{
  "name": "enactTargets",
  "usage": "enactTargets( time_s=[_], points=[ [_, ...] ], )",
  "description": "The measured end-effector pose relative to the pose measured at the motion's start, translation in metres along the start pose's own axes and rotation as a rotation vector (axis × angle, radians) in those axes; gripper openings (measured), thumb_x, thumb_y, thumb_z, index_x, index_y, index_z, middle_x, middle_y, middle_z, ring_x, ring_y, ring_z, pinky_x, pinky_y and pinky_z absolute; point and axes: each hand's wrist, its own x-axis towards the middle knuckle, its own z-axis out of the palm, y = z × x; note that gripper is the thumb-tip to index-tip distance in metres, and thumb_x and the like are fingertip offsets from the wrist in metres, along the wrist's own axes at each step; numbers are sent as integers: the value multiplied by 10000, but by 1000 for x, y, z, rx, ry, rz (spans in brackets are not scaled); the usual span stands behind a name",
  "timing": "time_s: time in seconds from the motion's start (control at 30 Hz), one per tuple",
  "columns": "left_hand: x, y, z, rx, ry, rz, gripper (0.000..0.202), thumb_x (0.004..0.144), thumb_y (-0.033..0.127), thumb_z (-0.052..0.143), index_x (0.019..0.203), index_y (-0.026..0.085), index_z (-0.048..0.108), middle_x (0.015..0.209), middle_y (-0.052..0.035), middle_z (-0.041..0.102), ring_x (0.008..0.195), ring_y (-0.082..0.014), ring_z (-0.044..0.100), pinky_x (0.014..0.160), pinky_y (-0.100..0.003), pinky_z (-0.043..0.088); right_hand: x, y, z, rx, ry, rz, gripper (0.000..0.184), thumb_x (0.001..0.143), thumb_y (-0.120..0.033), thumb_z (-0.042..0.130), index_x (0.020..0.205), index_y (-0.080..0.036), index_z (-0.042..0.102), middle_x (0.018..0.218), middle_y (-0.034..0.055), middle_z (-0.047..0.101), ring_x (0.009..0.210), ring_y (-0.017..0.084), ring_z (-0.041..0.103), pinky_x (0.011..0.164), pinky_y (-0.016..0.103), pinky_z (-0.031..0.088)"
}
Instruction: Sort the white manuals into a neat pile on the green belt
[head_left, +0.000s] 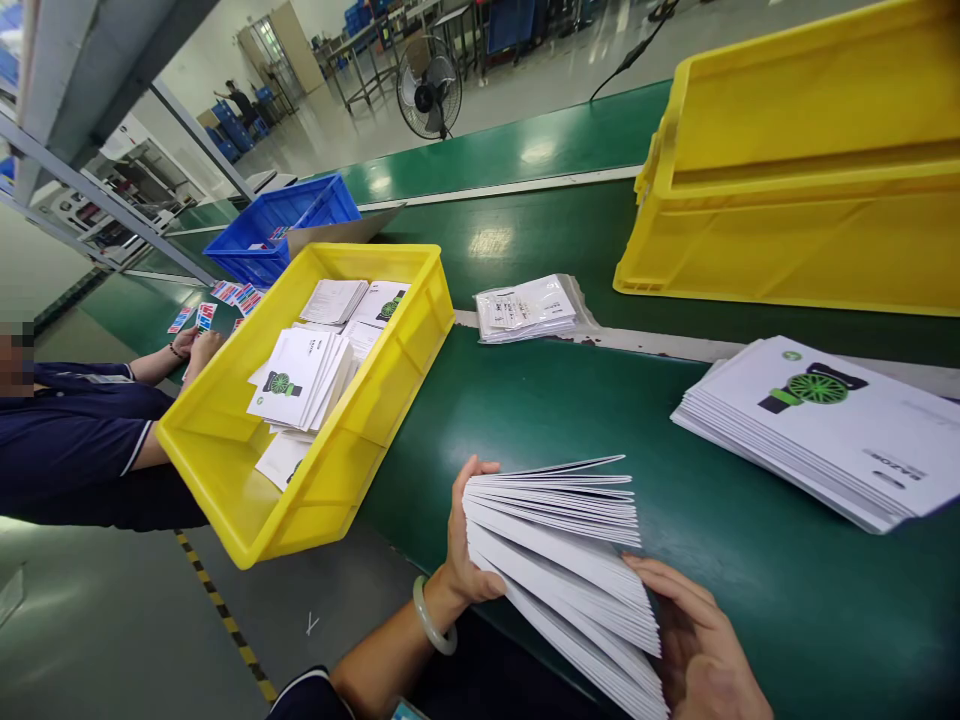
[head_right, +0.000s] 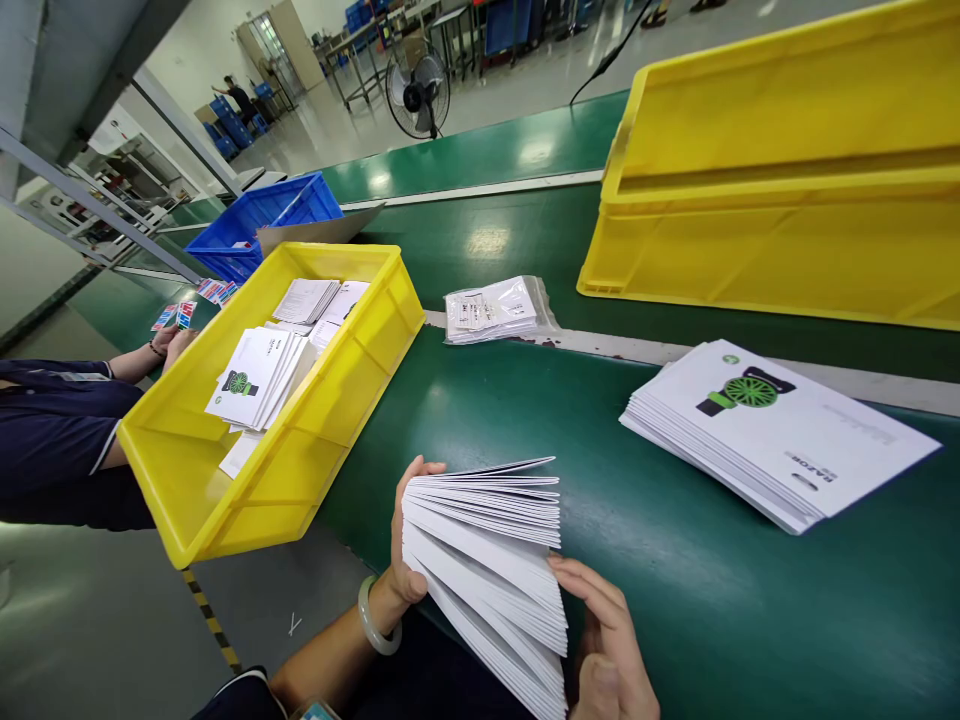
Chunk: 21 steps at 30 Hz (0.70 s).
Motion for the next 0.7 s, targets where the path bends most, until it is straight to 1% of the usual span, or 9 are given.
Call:
enactTargets(
  time_s=[0.07,0.13,0.2,0.3,0.37,0.43,0.5,0.6,0.7],
  points=[
    [0,0,1,-11,-6,-4,1067,614,771,740,1511,341,352,1390,-87,443,1141,-280,581,1028,-411,491,2,-12,8,50,63,93,437,999,-596,437,1328,-340,568,1277,52,594,1233,262,540,983,368,481],
    [0,0,1,-15,-7,-6,1068,607,770,746,1507,344,360,1389,-84,446,1149,-280,576,1036,-408,485,3,-22,14,86,130,210,518,974,-676,417,1360,-358,551,1272,40,575,1287,284,491,1043,405,410],
    [0,-1,1,-21,0,-9,1063,613,768,744,1508,344,358,1394,-82,446,1161,-280,569,1047,-403,475,2,-22,14,79,124,278,583,950,-733,397,1370,-361,556,1320,43,542,1334,313,445,1034,421,411],
    [0,-1,0,-19,2,2,1062,622,771,734,1511,332,355,1392,-87,449,1169,-284,563,1050,-405,471,-3,-6,2,45,37,248,596,928,-723,467,1386,-350,549,1419,55,502,1337,326,455,954,394,499],
    [0,-1,0,-3,-3,11,1061,625,775,728,1512,323,359,1386,-89,452,1167,-283,564,1050,-405,470,-6,7,-5,45,30,226,535,951,-658,490,1377,-339,545,1459,58,478,1347,312,451,972,374,501],
    [1,-1,-1,13,-6,19,1060,629,779,722,1513,320,358,1384,-90,453,1165,-280,566,1050,-400,470,-6,13,-8,29,47,182,457,980,-598,478,1337,-325,563,1448,61,486,1366,293,431,1014,363,477],
    [1,-2,-1,18,-7,21,1063,632,780,719,1516,321,350,1383,-91,454,1166,-283,568,1049,-403,472,-2,10,-7,-4,40,105,412,1001,-569,454,1289,-305,583,1408,71,513,1366,281,426,1001,349,484],
    [1,-1,0,13,-5,17,1065,631,779,719,1517,324,343,1385,-99,452,1165,-300,573,1036,-431,489,7,4,-3,-13,-16,7,389,1026,-530,418,1268,-275,585,1356,85,558,1341,271,458,953,338,509],
    [2,0,1,4,-6,7,1048,630,776,723,1509,339,354,1387,-95,447,1162,-301,578,1031,-438,499,12,1,-2,18,-7,36,444,1023,-537,423,1366,-272,520,1315,84,602,1306,275,499,981,378,482]
  ],
)
